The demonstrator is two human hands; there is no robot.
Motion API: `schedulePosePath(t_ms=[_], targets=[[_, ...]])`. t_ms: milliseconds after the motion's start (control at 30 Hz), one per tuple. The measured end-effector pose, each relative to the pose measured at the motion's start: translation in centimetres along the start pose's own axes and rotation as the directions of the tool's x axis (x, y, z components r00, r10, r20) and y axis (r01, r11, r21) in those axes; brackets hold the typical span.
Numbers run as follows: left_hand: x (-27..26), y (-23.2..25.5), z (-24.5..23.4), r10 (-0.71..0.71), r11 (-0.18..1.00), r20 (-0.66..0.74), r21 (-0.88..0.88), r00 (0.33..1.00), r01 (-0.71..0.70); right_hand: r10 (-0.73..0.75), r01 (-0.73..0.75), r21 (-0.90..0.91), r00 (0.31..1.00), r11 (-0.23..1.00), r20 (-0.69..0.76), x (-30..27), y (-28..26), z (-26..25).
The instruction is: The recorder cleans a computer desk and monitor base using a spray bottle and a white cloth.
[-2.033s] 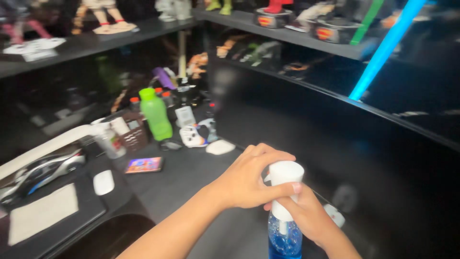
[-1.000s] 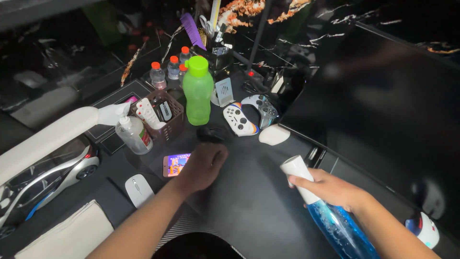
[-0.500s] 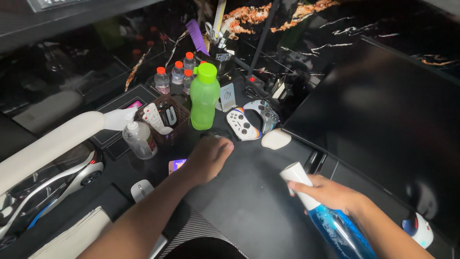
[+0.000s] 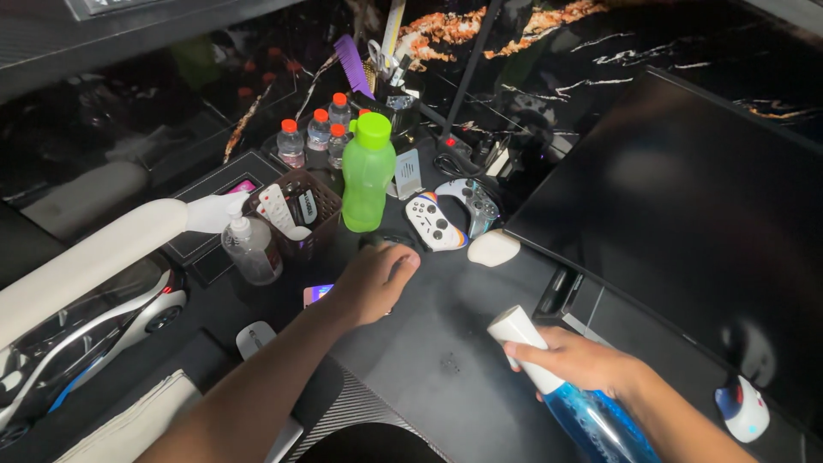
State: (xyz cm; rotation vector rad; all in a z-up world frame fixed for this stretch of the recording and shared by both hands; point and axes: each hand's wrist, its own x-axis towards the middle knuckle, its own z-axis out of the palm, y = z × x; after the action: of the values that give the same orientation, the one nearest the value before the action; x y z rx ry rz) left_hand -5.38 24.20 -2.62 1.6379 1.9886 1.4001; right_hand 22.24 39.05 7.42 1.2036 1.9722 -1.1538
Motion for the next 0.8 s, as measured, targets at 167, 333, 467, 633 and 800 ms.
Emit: schedulePosePath(t_ms=[167,333,467,633,800], targets=[[0.4,0.2,0.2,-0.013,1.000,0.024,0.011,1.000,0.013,-0.110,0.115,0.055,0.990,0.992,-0.084,2.2,1.5,-1.4],[1.4,0.2,0.8,0.023,0.999,0.011,0.025,1.000,-0.023,-0.154,0.167,0.054,0.969,0.984,-0.195,2.5,0.2,-3.5],[2.1,0.8,0.6,-0.004,0.999,0.046,0.032,0.999,0.003,-0.110,0.128,0.053,0.962,0.990,-0.250,2.4,-0.6,-4.4],[2.3,1.9,0.4,0.009,1.000,0.059,0.004,0.998,-0.009,-0.029,0.044,0.044,0.954,0.998,-0.299,1.2,-1.5,-4.3],[2.3,2.2,0.6,0.057,0.998,0.058,0.021,0.997,-0.059,0.000,0.013,0.050,0.966,0.999,-0.257,0.9,-1.4,-4.2]])
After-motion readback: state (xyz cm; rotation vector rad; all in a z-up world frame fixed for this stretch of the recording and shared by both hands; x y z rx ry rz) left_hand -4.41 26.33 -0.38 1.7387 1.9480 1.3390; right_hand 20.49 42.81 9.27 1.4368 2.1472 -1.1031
